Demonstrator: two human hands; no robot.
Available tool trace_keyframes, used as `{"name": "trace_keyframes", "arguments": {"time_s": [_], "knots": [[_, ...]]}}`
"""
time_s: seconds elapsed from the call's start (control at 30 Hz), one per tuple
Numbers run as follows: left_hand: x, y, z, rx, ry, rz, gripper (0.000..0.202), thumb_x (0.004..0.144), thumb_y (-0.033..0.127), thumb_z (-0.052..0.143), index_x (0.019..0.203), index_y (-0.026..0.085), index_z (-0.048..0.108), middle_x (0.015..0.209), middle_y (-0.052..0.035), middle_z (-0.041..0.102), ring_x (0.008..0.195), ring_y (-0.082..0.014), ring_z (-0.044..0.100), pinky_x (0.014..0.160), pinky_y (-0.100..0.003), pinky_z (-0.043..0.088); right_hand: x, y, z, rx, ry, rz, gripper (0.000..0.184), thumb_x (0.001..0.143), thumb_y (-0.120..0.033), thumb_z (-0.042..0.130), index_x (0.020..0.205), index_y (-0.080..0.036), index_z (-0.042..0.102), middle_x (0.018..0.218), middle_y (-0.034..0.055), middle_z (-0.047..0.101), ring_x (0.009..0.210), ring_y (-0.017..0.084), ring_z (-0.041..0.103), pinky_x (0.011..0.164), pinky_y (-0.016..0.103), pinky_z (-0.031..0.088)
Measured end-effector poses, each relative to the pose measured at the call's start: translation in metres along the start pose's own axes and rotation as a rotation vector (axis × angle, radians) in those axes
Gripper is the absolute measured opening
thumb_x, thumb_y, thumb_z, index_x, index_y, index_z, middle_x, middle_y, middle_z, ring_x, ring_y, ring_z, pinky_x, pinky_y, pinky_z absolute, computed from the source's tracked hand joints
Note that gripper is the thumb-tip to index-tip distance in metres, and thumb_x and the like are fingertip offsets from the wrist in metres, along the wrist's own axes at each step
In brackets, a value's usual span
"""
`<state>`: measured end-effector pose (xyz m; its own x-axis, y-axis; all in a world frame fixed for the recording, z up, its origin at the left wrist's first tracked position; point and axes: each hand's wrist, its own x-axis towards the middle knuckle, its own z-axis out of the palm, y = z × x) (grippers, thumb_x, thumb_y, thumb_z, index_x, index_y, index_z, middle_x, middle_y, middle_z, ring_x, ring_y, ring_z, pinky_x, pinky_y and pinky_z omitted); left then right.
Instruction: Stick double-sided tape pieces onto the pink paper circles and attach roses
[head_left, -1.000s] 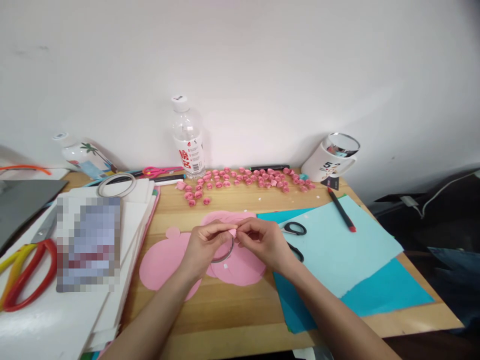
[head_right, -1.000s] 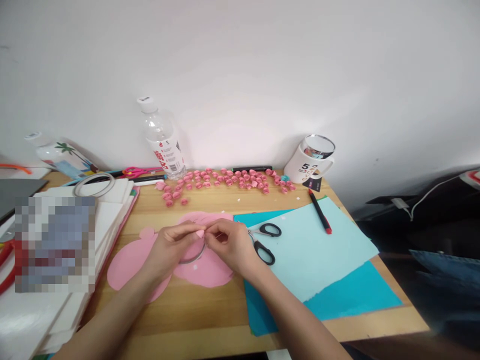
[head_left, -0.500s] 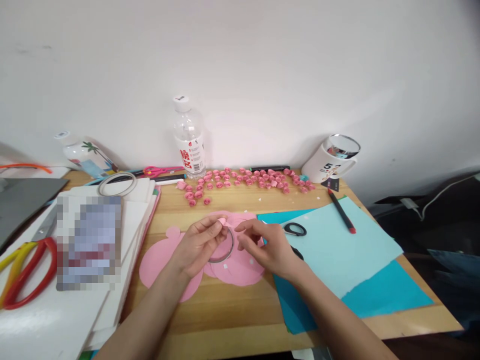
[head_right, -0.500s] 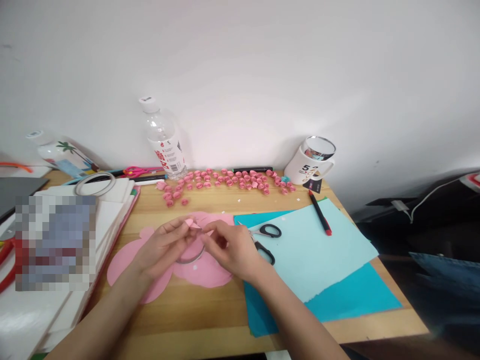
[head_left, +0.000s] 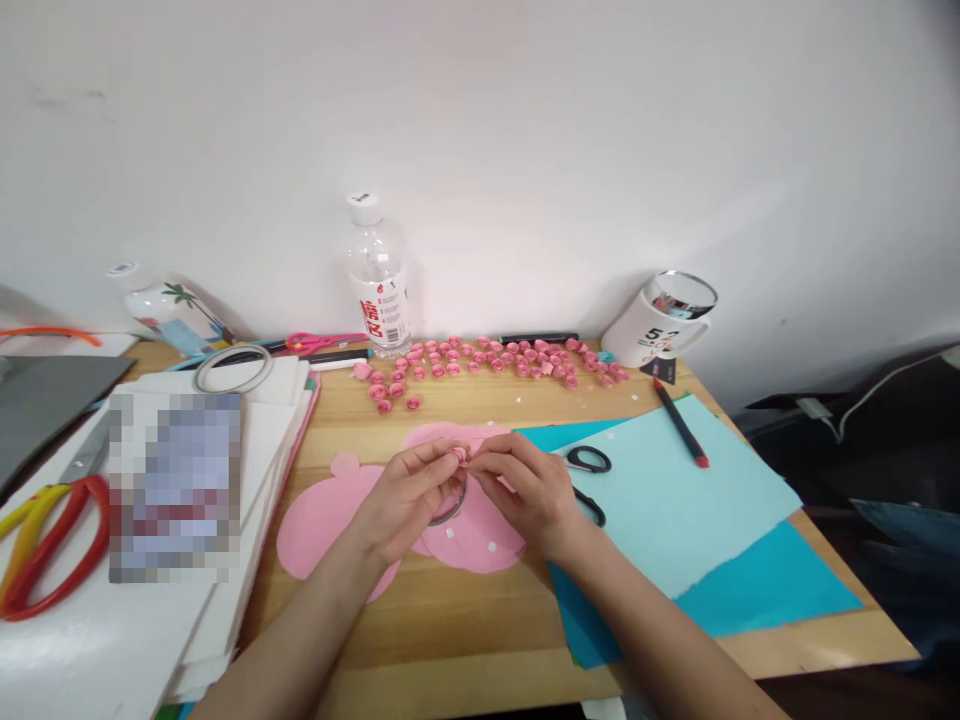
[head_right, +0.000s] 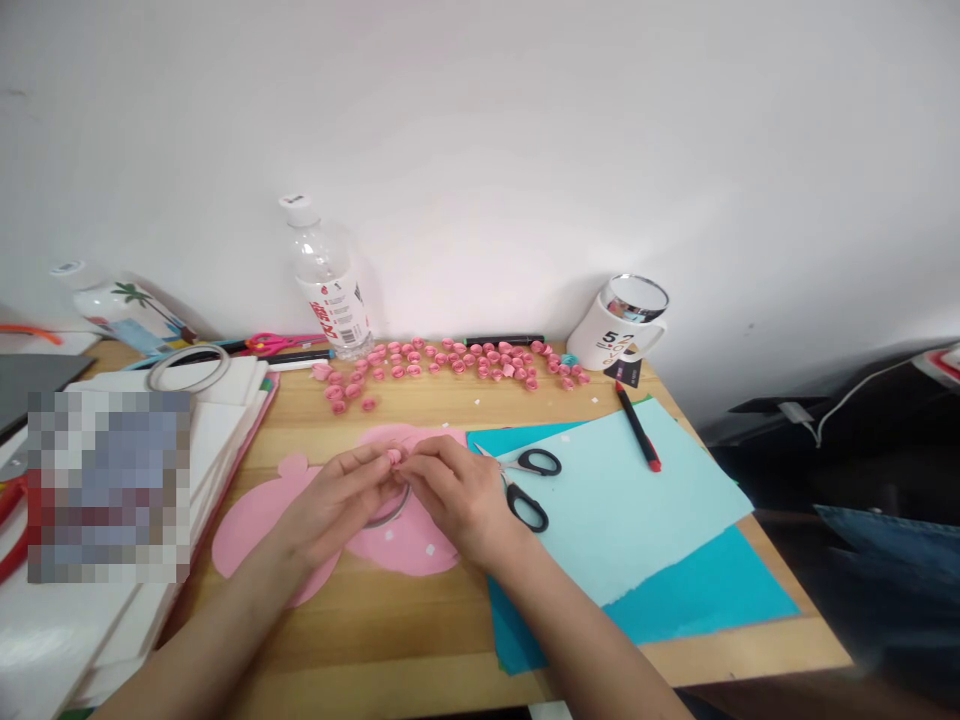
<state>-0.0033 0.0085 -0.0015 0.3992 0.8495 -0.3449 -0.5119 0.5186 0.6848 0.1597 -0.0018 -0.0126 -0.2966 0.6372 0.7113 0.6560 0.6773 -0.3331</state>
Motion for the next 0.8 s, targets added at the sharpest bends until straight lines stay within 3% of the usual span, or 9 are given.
{"name": "trace_keyframes", "arguments": {"time_s": [0.3, 0.43, 0.53, 0.63, 0.73, 0.8], "knots": [[0.000, -0.001, 0.001, 0.045, -0.014, -0.026, 0.012, 0.070, 0.019, 0.073, 0.079, 0.013, 0.071, 0.084, -0.0068, 0.066, 0.079, -0.0126, 0.057, 0.077, -0.024, 0.044, 0.001, -0.001, 0.000, 0.018, 0.008, 0.013, 0.010, 0.085, -0.011, 0.053, 0.087, -0.019, 0.059, 0.082, 0.0044, 0.065, 0.073, 0.012, 0.063, 0.055, 0.019, 0.047], [-0.003, 0.002, 0.002, 0.193, -0.010, -0.013, 0.014, 0.068, 0.023, 0.074, 0.076, 0.012, 0.071, 0.071, -0.0045, 0.063, 0.067, -0.0105, 0.054, 0.067, -0.023, 0.042, 0.000, -0.002, 0.001, 0.078, 0.016, 0.054, 0.009, 0.085, -0.011, 0.054, 0.083, -0.019, 0.059, 0.079, 0.0044, 0.065, 0.072, 0.013, 0.063, 0.057, 0.022, 0.048], [-0.003, 0.004, 0.000, 0.299, -0.011, 0.008, 0.016, 0.067, 0.026, 0.074, 0.073, 0.012, 0.070, 0.061, -0.0012, 0.058, 0.057, -0.0081, 0.049, 0.057, -0.023, 0.037, 0.004, -0.001, -0.002, 0.198, 0.013, 0.113, 0.010, 0.085, -0.014, 0.054, 0.079, -0.020, 0.059, 0.077, 0.0045, 0.064, 0.070, 0.014, 0.062, 0.059, 0.024, 0.050], [-0.003, 0.005, -0.003, 0.365, -0.073, -0.030, 0.014, 0.067, 0.025, 0.074, 0.070, 0.012, 0.069, 0.058, 0.0008, 0.053, 0.050, -0.0059, 0.042, 0.048, -0.021, 0.029, 0.009, 0.003, -0.011, 0.416, -0.085, 0.215, 0.006, 0.082, -0.021, 0.061, 0.076, -0.020, 0.061, 0.076, 0.0034, 0.063, 0.067, 0.013, 0.060, 0.057, 0.025, 0.050], [-0.005, 0.006, -0.003, 0.448, -0.147, -0.040, 0.013, 0.062, 0.023, 0.076, 0.063, 0.013, 0.067, 0.060, -0.0001, 0.053, 0.051, -0.0064, 0.042, 0.048, -0.022, 0.029, 0.014, 0.007, -0.021, 0.659, -0.226, 0.329, 0.010, 0.074, -0.025, 0.070, 0.074, -0.020, 0.062, 0.074, 0.0019, 0.062, 0.065, 0.013, 0.058, 0.056, 0.024, 0.050], [-0.006, 0.008, -0.001, 0.445, -0.156, -0.039, 0.013, 0.061, 0.022, 0.076, 0.063, 0.013, 0.067, 0.060, -0.0002, 0.054, 0.051, -0.0065, 0.043, 0.049, -0.022, 0.030, 0.015, 0.006, -0.023, 0.735, -0.246, 0.355, 0.007, 0.075, -0.023, 0.070, 0.073, -0.020, 0.064, 0.075, 0.0018, 0.062, 0.066, 0.012, 0.058, 0.056, 0.024, 0.050]]}}
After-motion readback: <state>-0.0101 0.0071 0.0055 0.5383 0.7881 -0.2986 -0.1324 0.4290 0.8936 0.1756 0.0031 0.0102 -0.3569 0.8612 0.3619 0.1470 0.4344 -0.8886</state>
